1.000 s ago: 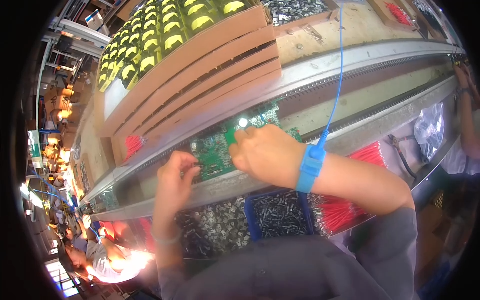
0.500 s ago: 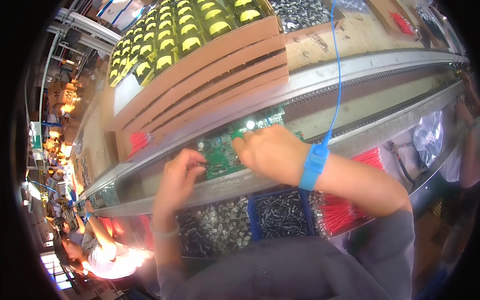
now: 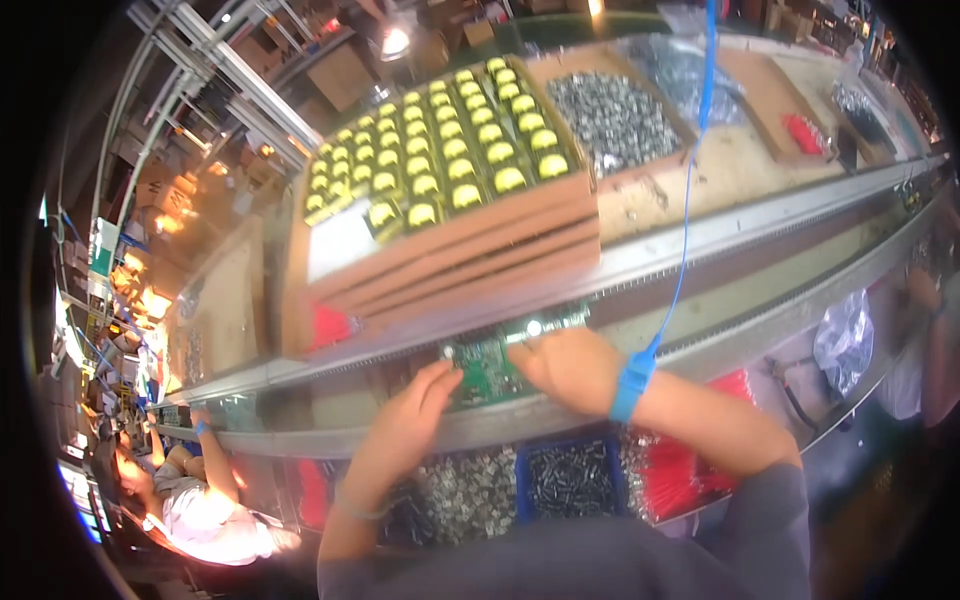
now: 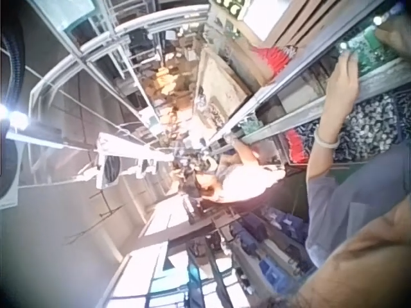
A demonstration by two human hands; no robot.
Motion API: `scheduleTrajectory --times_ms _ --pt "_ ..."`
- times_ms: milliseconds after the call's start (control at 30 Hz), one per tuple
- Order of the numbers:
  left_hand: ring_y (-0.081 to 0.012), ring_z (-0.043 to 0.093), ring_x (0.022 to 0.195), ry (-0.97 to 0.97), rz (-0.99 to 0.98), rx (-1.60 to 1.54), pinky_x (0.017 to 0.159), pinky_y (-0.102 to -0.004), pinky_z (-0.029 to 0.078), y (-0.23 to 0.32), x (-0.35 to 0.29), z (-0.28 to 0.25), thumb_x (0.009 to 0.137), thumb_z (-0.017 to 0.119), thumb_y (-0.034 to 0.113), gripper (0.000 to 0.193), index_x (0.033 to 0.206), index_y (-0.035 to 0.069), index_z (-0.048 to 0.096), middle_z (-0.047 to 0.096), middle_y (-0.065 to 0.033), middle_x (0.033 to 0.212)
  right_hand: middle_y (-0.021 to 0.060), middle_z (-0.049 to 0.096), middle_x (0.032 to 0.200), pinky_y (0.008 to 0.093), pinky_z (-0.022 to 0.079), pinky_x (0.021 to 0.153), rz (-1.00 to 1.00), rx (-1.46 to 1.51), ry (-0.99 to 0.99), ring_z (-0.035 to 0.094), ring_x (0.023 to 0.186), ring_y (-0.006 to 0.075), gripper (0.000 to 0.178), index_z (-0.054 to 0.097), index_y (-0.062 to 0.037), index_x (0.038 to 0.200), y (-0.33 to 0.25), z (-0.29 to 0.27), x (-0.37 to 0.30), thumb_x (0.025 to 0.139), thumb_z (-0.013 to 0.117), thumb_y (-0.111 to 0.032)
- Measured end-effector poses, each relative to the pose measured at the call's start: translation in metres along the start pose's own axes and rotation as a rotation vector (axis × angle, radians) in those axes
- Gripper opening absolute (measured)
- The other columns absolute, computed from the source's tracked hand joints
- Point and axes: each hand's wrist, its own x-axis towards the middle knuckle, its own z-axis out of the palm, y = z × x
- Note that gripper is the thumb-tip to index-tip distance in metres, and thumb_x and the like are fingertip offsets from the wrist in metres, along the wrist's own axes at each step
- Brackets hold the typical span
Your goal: The person assembles circuit boards on a conveyor line by inserting electronic components, transformers, and wire leads into each board by hand and sliding the board along the track.
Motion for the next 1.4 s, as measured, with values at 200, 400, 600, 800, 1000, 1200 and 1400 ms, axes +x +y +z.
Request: scheduleTrajectory --times_ms 200,400,600,800,1000,1200,1400 --pt "-0.0311 0.069 0.080 0.487 0.198 -0.045 0.069 -0.0392 0.056 0.012 0.038 -0.066 0.087 0.071 0.000 0.007 0.094 0.001 0.070 0.069 -0.0144 0.089 0.0193 0.066 0.095 0.0499 0.057 0.071 0.031 0.054 -0.132 0.069 0.081 0.0405 0.020 0.063 -0.0045 0.101 0.004 -0.006 -0.002 0.085 0.064 -0.015" --pt "-0.0300 0.066 0.096 0.345 0.012 -0.191 0.084 -0.0384 0.054 -0.017 0.128 -0.119 0.091 0.070 0.009 0.027 0.118 0.003 0.069 0.063 -0.0144 0.109 0.0184 0.066 0.098 0.0497 0.057 0.071 0.025 -0.029 -0.125 0.069 0.084 0.0405 0.027 0.058 -0.0034 0.105 -0.017 -0.041 -0.008 0.086 0.067 -0.020" --pt "-0.0273 0.066 0.092 0.495 0.057 -0.133 0.083 -0.0356 0.054 -0.035 0.137 -0.108 0.093 0.066 0.002 0.017 0.108 0.000 0.073 0.063 -0.0131 0.105 0.0200 0.065 0.090 0.0500 0.057 0.067 -0.086 0.004 -0.009 0.069 0.082 0.0404 0.025 0.054 -0.0020 0.103 -0.018 -0.091 -0.012 0.087 0.067 -0.015" --pt "-0.0243 0.067 0.104 0.835 -0.110 -1.412 0.093 -0.0319 0.058 -0.034 0.103 -0.112 0.106 0.051 0.006 0.026 0.129 -0.004 0.059 0.063 -0.0160 0.127 0.0133 0.062 0.093 0.0415 0.059 0.061 -0.379 -0.258 0.365 0.071 0.076 0.0314 0.016 0.055 -0.0039 0.098 -0.014 -0.128 0.059 0.083 0.061 -0.009" --pt "-0.0336 0.068 0.113 0.671 -0.162 -1.413 0.093 -0.0349 0.059 0.039 0.026 -0.075 0.101 0.060 0.003 0.038 0.136 -0.003 0.051 0.066 -0.0150 0.122 0.0105 0.065 0.111 0.0487 0.056 0.075 -0.546 -0.251 0.099 0.070 0.091 0.0373 0.039 0.062 -0.0071 0.111 0.027 -0.134 0.136 0.098 0.058 -0.044" --pt "-0.0144 0.064 0.106 0.501 -0.484 -1.034 0.092 -0.0303 0.054 0.049 -0.030 0.000 0.097 0.066 0.002 0.042 0.138 0.002 0.057 0.067 -0.0070 0.121 0.0093 0.063 0.099 0.0479 0.053 0.072 -0.504 -0.271 -0.029 0.068 0.085 0.0356 0.046 0.064 -0.0084 0.095 0.029 -0.129 0.152 0.086 0.069 -0.054" --pt "-0.0226 0.067 0.098 0.425 -0.307 -0.477 0.084 -0.0305 0.053 0.035 -0.021 0.003 0.091 0.071 0.001 0.042 0.132 0.001 0.062 0.068 -0.0152 0.107 0.0082 0.067 0.102 0.0449 0.051 0.081 -0.402 -0.051 -0.011 0.067 0.098 0.0340 0.040 0.064 -0.0094 0.089 0.031 -0.131 0.151 0.078 0.082 -0.044"
